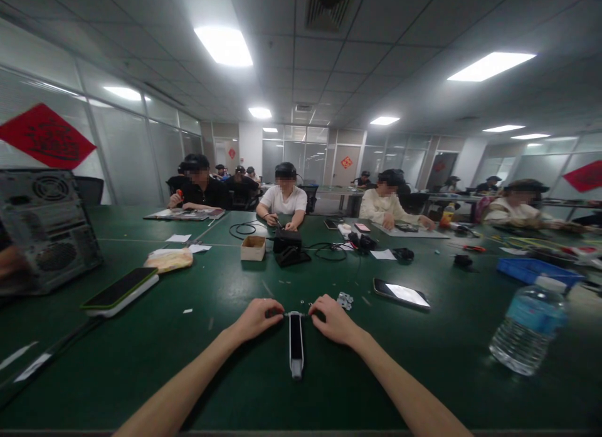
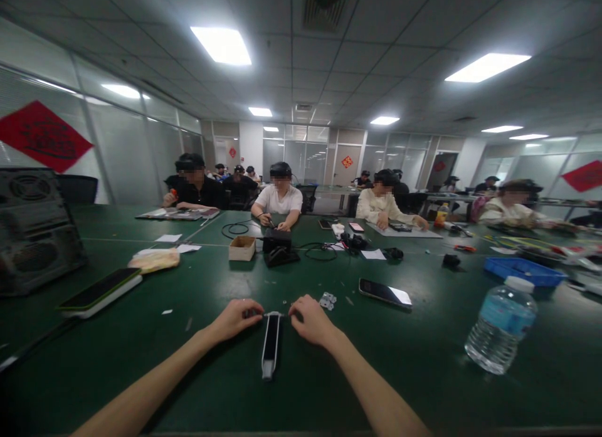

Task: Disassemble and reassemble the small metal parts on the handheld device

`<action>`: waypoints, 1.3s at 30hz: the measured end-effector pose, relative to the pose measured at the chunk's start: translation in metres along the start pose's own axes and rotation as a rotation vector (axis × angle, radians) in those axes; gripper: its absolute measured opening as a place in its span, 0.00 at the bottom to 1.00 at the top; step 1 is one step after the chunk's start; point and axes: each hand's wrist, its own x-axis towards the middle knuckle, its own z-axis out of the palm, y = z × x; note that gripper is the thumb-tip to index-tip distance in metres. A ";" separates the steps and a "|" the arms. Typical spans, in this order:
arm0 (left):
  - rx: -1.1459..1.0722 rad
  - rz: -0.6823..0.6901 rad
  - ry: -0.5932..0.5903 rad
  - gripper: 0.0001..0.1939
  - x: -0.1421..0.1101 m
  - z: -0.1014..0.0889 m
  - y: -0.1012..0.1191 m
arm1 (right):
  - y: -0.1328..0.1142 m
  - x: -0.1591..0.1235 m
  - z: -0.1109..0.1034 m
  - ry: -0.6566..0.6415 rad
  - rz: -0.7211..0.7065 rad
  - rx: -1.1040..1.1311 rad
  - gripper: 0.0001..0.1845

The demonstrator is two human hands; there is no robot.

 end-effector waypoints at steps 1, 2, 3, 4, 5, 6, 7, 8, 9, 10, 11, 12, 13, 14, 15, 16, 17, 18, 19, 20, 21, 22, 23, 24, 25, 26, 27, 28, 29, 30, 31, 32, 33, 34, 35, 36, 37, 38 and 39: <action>-0.002 -0.001 -0.002 0.09 0.000 0.000 0.000 | -0.002 0.000 0.000 -0.014 0.003 0.003 0.09; -0.003 -0.002 -0.005 0.09 0.000 0.000 -0.001 | -0.003 0.000 0.000 -0.022 0.004 0.005 0.09; -0.001 -0.007 -0.005 0.09 0.000 0.001 -0.001 | -0.003 0.000 0.000 -0.028 0.003 0.008 0.09; 0.001 -0.013 -0.005 0.09 0.000 0.001 -0.001 | -0.003 0.000 0.000 -0.030 -0.001 0.011 0.09; 0.003 -0.016 -0.004 0.09 0.000 0.001 -0.001 | -0.003 0.000 0.001 -0.029 -0.005 0.015 0.09; 0.005 -0.016 -0.002 0.09 0.000 0.002 -0.001 | -0.002 0.000 0.002 -0.022 -0.009 0.020 0.09; 0.006 -0.015 -0.001 0.09 0.000 0.002 0.000 | -0.001 0.000 0.003 -0.012 -0.017 0.026 0.09; 0.005 -0.013 0.000 0.09 0.000 0.002 0.001 | 0.000 0.000 0.005 0.003 -0.026 0.030 0.08; 0.003 -0.012 0.000 0.10 0.000 0.002 0.002 | 0.001 0.000 0.006 0.019 -0.035 0.032 0.08; 0.000 -0.013 -0.001 0.10 0.000 0.002 0.003 | 0.003 0.000 0.008 0.035 -0.043 0.034 0.08; -0.003 -0.015 0.000 0.10 -0.001 0.002 0.004 | 0.004 0.000 0.009 0.050 -0.051 0.035 0.07; -0.005 -0.018 0.002 0.10 -0.001 0.002 0.005 | 0.004 0.000 0.010 0.063 -0.061 0.036 0.07; -0.005 -0.019 0.002 0.10 -0.001 0.002 0.006 | 0.005 0.000 0.011 0.071 -0.070 0.039 0.07; -0.004 -0.019 0.004 0.10 -0.001 0.002 0.006 | 0.006 0.000 0.012 0.079 -0.079 0.041 0.07; 0.001 -0.017 0.004 0.10 -0.001 0.002 0.007 | 0.006 0.001 0.013 0.085 -0.087 0.041 0.07; 0.006 -0.013 0.002 0.10 0.000 0.002 0.007 | 0.006 0.001 0.013 0.089 -0.093 0.042 0.07; 0.012 -0.009 -0.001 0.10 0.000 0.003 0.008 | 0.006 0.001 0.014 0.088 -0.097 0.042 0.07; 0.020 -0.004 -0.002 0.10 0.000 0.003 0.008 | 0.006 0.001 0.015 0.086 -0.099 0.042 0.07; 0.028 0.000 -0.001 0.10 0.001 0.004 0.008 | 0.006 0.001 0.015 0.084 -0.101 0.039 0.07; 0.034 0.004 0.000 0.10 0.001 0.004 0.009 | 0.006 0.002 0.016 0.084 -0.105 0.034 0.07; 0.040 0.006 0.002 0.10 0.001 0.005 0.009 | 0.006 0.002 0.016 0.085 -0.110 0.025 0.07; 0.046 0.006 0.004 0.10 0.002 0.006 0.009 | 0.006 0.002 0.016 0.087 -0.114 0.014 0.07; 0.050 0.007 0.004 0.10 0.002 0.007 0.009 | 0.006 0.003 0.017 0.089 -0.115 0.004 0.07; 0.055 0.008 0.003 0.10 0.002 0.007 0.009 | 0.005 0.003 0.017 0.088 -0.115 -0.002 0.07; 0.060 0.009 0.002 0.10 0.002 0.008 0.009 | 0.005 0.003 0.017 0.085 -0.115 -0.006 0.07; 0.066 0.010 0.003 0.10 0.003 0.009 0.009 | 0.004 0.003 0.017 0.082 -0.112 -0.009 0.07; 0.071 0.012 0.005 0.10 0.003 0.009 0.008 | 0.004 0.003 0.017 0.078 -0.107 -0.012 0.07; 0.076 0.015 0.007 0.10 0.003 0.010 0.008 | 0.003 0.002 0.017 0.076 -0.101 -0.016 0.07; 0.080 0.018 0.009 0.10 0.003 0.010 0.007 | 0.003 0.002 0.016 0.072 -0.098 -0.020 0.07; 0.086 0.023 0.011 0.10 0.002 0.010 0.007 | 0.002 0.002 0.016 0.069 -0.098 -0.022 0.07; 0.092 0.027 0.015 0.11 0.002 0.010 0.007 | 0.002 0.002 0.015 0.067 -0.101 -0.023 0.07; 0.097 0.028 0.021 0.11 0.002 0.009 0.008 | 0.003 0.002 0.014 0.068 -0.106 -0.025 0.07; 0.103 0.027 0.028 0.12 0.002 0.008 0.008 | 0.004 0.003 0.013 0.075 -0.110 -0.029 0.07; 0.109 0.023 0.037 0.12 0.001 0.007 0.008 | 0.007 0.004 0.011 0.091 -0.109 -0.039 0.08; 0.115 0.016 0.050 0.13 0.001 0.006 0.008 | 0.011 0.004 0.009 0.116 -0.102 -0.054 0.09; 0.120 0.009 0.066 0.14 0.001 0.005 0.008 | 0.016 0.005 0.006 0.149 -0.087 -0.073 0.09; 0.126 0.003 0.084 0.14 0.000 0.005 0.006 | 0.024 0.006 0.002 0.185 -0.066 -0.097 0.10; 0.135 -0.003 0.106 0.15 0.001 0.004 0.004 | 0.032 0.007 -0.002 0.222 -0.037 -0.122 0.10; 0.147 -0.008 0.132 0.15 0.001 0.003 0.000 | 0.043 0.008 -0.006 0.252 -0.001 -0.150 0.11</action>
